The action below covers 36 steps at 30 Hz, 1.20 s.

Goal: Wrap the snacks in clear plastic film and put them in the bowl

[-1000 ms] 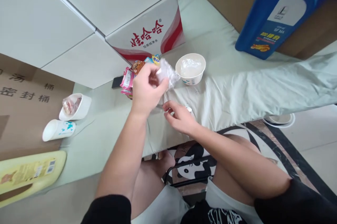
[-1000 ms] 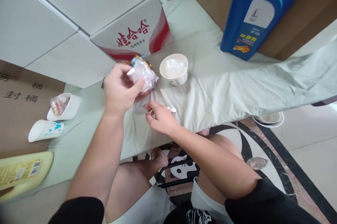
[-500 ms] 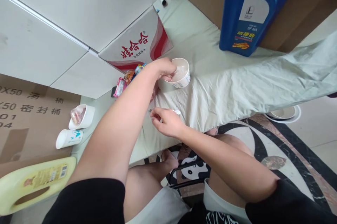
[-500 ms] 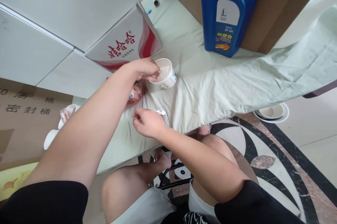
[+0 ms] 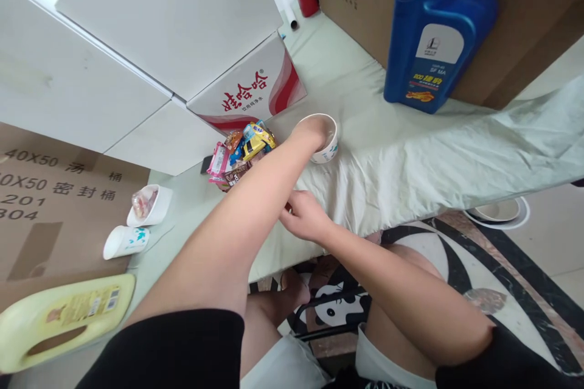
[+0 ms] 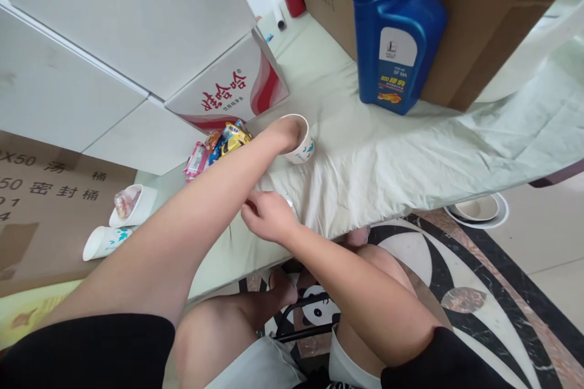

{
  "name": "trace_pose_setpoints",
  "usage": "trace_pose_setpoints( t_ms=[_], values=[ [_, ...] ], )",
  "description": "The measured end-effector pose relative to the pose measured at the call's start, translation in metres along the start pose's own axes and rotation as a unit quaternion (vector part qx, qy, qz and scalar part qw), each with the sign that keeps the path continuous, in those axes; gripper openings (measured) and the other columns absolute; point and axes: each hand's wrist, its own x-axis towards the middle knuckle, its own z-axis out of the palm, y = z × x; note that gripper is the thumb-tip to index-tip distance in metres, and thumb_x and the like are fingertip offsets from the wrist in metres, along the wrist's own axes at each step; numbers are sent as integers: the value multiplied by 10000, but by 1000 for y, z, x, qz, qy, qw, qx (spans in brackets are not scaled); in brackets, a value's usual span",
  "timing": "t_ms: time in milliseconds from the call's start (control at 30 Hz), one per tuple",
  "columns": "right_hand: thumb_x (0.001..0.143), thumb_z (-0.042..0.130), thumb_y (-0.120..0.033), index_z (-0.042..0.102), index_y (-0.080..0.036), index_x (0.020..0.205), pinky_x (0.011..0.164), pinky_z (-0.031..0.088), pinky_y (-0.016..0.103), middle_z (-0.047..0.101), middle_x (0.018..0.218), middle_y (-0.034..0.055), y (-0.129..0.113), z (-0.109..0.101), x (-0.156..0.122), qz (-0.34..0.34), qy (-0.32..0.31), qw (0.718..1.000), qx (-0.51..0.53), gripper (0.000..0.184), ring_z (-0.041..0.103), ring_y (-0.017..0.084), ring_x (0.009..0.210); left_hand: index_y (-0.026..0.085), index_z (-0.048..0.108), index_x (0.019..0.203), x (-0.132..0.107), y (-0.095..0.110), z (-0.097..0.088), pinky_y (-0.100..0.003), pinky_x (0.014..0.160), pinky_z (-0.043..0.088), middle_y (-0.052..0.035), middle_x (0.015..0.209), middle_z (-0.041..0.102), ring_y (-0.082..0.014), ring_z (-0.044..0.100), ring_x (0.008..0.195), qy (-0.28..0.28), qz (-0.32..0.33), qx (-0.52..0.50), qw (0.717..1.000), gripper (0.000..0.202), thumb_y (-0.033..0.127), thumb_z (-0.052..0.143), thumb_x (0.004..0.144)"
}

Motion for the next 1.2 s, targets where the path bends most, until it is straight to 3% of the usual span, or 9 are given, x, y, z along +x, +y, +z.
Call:
trace_pose_setpoints(
  t_ms=[133,233,333,433,533,700,833,1000,1200],
  values=[
    [874,474,-269,560,-229,802,637,384,297,611,692,7,5,-11,0,-11,83,996,37,119,529,160,623,159,741,742,-23,18,-30,-448,930,536,-128,856,744,-358,719,1000,-48,-28,77,995,162,80,735,601],
    [882,485,-263,626,-235,880,789,465,361,694,835,62,10,-26,1,-25,199,978,-50,144,633,224,801,175,742,883,-53,19,-70,-424,963,518,-86,874,726,-290,709,991,76,27,35,996,144,172,668,760],
    [887,506,-222,680,-240,1018,1048,412,473,724,1121,119,17,-40,4,-21,289,938,-191,219,616,307,1182,190,712,1009,-103,-7,-108,-450,1048,485,-62,992,703,-262,664,1095,194,43,24,980,196,226,590,859],
    [877,548,-185,677,-247,1178,1200,252,569,651,1374,120,25,-47,10,0,314,909,-275,334,442,342,1447,214,695,1058,-162,-56,-124,-484,1140,446,-91,1172,669,-292,611,1210,258,-31,42,965,223,316,604,882],
    [862,584,-184,688,-244,1155,1211,174,655,609,1446,128,34,-48,15,16,299,901,-314,318,361,378,1505,247,679,1211,-209,-109,-115,-507,1225,374,-135,1365,573,-330,513,1392,257,-135,25,956,397,461,632,879],
    [897,555,-224,714,-225,932,1162,221,672,660,1352,133,48,-46,23,32,294,887,-354,163,388,398,1479,267,526,1495,-241,-152,-84,-628,1276,236,-158,1677,194,-461,119,1611,100,-166,-29,981,973,714,771,667],
    [902,543,-245,711,-223,891,1115,270,643,693,1228,135,53,-48,25,40,298,879,-370,170,421,406,1449,248,531,1509,-242,-153,-76,-642,1282,208,-159,1708,67,-489,83,1607,64,-119,-37,990,1105,810,776,590],
    [872,557,-256,706,-219,891,1099,276,632,655,1240,147,52,-55,22,45,324,872,-364,154,406,419,1434,235,598,1462,-235,-149,-78,-578,1304,211,-151,1691,77,-466,108,1608,59,-94,-43,993,1052,861,711,625],
    [874,561,-296,743,-207,920,1027,348,621,522,1289,177,48,-73,20,112,346,862,-354,207,410,424,1322,262,612,1452,-221,-133,-74,-605,1295,219,-141,1692,106,-458,103,1610,48,-60,-33,996,977,818,730,658]
  ],
)
